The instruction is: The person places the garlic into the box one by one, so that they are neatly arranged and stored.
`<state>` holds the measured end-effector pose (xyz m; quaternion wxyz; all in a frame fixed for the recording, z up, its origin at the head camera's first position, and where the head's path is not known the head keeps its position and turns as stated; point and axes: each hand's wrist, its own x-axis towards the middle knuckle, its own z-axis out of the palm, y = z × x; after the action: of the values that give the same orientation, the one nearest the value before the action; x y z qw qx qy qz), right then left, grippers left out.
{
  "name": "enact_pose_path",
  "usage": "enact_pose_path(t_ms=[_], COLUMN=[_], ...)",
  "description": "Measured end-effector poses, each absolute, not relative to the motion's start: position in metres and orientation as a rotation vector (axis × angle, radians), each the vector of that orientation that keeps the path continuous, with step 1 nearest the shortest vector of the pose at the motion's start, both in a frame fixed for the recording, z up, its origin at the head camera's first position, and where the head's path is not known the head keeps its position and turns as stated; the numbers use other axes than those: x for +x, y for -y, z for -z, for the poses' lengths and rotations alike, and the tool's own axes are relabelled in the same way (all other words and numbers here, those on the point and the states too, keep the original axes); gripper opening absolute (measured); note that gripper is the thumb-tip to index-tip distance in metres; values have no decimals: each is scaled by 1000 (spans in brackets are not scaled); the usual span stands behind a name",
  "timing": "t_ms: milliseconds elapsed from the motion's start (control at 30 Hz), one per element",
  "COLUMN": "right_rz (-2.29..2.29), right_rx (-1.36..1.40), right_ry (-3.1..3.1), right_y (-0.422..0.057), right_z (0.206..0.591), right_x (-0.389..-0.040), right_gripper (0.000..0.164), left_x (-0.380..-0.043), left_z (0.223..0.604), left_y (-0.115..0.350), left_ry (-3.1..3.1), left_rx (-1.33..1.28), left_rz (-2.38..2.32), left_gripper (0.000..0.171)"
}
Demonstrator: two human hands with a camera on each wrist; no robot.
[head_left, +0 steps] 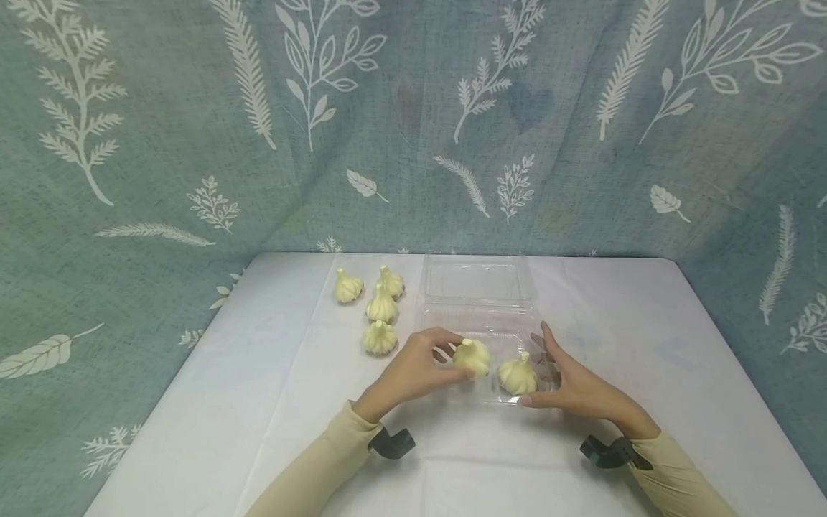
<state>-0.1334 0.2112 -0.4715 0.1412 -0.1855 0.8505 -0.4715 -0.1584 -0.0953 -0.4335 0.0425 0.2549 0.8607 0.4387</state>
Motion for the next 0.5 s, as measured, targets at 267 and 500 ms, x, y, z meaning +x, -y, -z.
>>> enact_pose_path(t_ms=[267, 500], right_rz=[1352, 1340], right_rx=[-528, -525], right_ry=[-2464, -2476], right_y=[-210, -211], right_z=[470, 471], right_x=[-133, -133], right_gripper=[137, 138], left_x=[-159, -161], left_z=[437, 438], left_y=[91, 89], left_ry=[-2636, -2646], left_rx=[763, 763], left_rz=[-1225, -1128], left_gripper=[49, 54])
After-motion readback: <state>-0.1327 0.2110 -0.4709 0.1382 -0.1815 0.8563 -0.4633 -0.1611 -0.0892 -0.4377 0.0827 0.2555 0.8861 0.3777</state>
